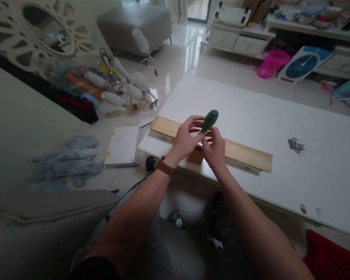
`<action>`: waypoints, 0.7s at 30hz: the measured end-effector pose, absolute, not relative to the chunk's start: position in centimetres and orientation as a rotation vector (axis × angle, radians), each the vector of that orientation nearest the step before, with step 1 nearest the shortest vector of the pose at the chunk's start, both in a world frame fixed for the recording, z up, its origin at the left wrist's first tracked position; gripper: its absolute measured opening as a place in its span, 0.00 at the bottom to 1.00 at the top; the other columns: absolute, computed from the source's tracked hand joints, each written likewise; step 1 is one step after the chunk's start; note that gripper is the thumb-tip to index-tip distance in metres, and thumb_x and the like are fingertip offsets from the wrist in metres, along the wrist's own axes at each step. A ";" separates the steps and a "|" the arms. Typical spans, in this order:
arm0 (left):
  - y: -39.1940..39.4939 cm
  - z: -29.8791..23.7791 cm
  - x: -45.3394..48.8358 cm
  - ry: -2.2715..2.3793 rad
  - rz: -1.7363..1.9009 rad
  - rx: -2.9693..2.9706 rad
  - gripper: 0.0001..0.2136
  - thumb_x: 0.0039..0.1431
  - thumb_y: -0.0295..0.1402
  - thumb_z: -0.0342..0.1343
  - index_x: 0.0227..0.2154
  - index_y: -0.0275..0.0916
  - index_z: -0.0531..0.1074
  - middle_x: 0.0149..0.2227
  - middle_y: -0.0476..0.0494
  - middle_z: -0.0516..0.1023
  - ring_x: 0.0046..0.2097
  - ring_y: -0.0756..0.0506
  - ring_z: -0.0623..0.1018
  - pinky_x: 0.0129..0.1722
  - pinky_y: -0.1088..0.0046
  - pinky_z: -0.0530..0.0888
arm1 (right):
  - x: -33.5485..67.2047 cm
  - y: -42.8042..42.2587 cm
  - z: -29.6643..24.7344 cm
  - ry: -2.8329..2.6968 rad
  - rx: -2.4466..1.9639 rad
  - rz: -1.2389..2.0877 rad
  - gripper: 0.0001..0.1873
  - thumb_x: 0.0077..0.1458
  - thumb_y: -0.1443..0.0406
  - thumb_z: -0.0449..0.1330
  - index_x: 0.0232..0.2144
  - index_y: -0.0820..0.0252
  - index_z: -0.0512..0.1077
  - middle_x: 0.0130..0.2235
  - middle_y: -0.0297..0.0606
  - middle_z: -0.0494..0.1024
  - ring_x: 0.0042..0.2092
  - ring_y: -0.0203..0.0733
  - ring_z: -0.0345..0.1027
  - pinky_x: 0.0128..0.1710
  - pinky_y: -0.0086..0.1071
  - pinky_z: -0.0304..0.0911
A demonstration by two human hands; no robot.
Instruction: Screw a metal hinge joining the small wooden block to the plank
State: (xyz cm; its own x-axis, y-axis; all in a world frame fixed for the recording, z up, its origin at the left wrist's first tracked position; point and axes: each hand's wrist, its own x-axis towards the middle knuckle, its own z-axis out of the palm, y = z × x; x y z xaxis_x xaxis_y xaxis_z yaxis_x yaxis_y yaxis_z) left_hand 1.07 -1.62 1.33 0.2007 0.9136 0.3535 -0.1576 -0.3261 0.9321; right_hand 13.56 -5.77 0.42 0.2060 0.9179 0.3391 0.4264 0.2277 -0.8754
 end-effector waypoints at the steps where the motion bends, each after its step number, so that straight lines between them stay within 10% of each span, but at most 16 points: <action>1: -1.6 1.3 1.1 0.765 1.336 1.464 0.16 0.59 0.29 0.67 0.49 0.44 0.73 0.46 0.45 0.82 0.52 0.44 0.82 0.52 0.63 0.80 | 13.5 -5.8 0.4 -1.400 -1.372 0.569 0.11 0.58 0.66 0.60 0.44 0.53 0.70 0.39 0.36 0.84 0.40 0.43 0.79 0.36 0.36 0.72; 21: -1.5 1.1 1.1 0.778 1.358 1.459 0.17 0.58 0.29 0.68 0.49 0.44 0.73 0.45 0.45 0.82 0.49 0.45 0.82 0.52 0.63 0.80 | 13.4 -5.7 0.3 -1.401 -1.390 0.551 0.11 0.59 0.65 0.60 0.45 0.53 0.71 0.37 0.35 0.83 0.36 0.42 0.78 0.34 0.35 0.72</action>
